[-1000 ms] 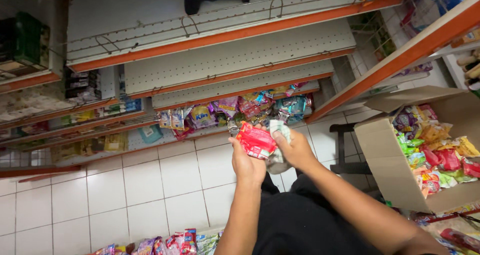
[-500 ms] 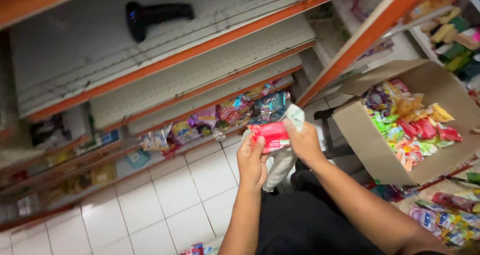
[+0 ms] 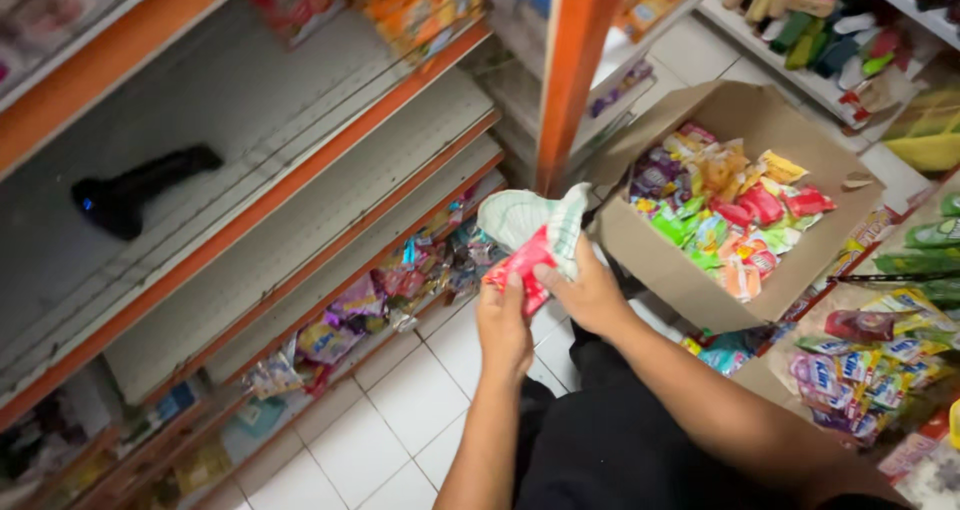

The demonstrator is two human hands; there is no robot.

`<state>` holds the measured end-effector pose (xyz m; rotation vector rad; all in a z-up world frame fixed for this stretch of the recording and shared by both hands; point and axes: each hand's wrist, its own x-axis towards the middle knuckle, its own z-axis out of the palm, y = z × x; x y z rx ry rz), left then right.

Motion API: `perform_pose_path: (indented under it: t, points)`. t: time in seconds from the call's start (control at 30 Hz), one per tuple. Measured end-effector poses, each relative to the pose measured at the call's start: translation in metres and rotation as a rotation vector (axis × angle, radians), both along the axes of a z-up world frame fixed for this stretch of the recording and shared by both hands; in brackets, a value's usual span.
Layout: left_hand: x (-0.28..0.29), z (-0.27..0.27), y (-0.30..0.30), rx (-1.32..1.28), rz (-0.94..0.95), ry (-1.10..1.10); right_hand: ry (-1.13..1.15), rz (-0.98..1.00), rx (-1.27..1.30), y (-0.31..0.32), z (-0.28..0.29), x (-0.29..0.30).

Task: The person scans snack packets and bottles using a handheld scanner and cleans items with a cloth before placing them in a cardboard box on the floor.

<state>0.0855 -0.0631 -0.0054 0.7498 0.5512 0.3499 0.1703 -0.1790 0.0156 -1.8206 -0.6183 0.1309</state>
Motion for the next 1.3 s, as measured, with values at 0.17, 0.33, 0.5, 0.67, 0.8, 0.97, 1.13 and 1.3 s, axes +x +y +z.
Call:
perform_pose_path:
  t: [0.17, 0.33, 0.5, 0.67, 0.8, 0.97, 1.13, 1.3]
  points:
    - [0.032, -0.002, -0.045, 0.015, -0.012, -0.008, 0.361, -0.115, -0.204, -0.03, 0.004, 0.035]
    - [0.07, -0.005, -0.08, -0.02, 0.009, 0.017, 0.369, -0.214, -0.044, -0.067, -0.06, 0.078]
    - [0.083, -0.017, -0.088, -0.192, 0.1, -0.045, 0.633, -0.361, 0.262, -0.112, -0.129, 0.143]
    - [0.075, -0.018, -0.056, -0.165, 0.231, -0.034, 0.505, -0.427, 0.231, -0.185, -0.118, 0.211]
    - [0.072, -0.036, -0.043, -0.04, 0.343, 0.022, 0.001, -0.297, -0.891, -0.219, -0.104, 0.253]
    - [0.069, -0.044, -0.051, 0.094, 0.318, 0.06, 0.366, 0.191, -0.235, -0.157, -0.076, 0.197]
    - [0.056, -0.025, -0.058, 0.306, 0.338, 0.176, 0.498, 0.555, -0.042, -0.052, -0.037, 0.116]
    - [0.019, -0.023, -0.043, 0.124, 0.523, 0.098, 0.216, 0.404, -0.362, -0.001, -0.004, 0.074]
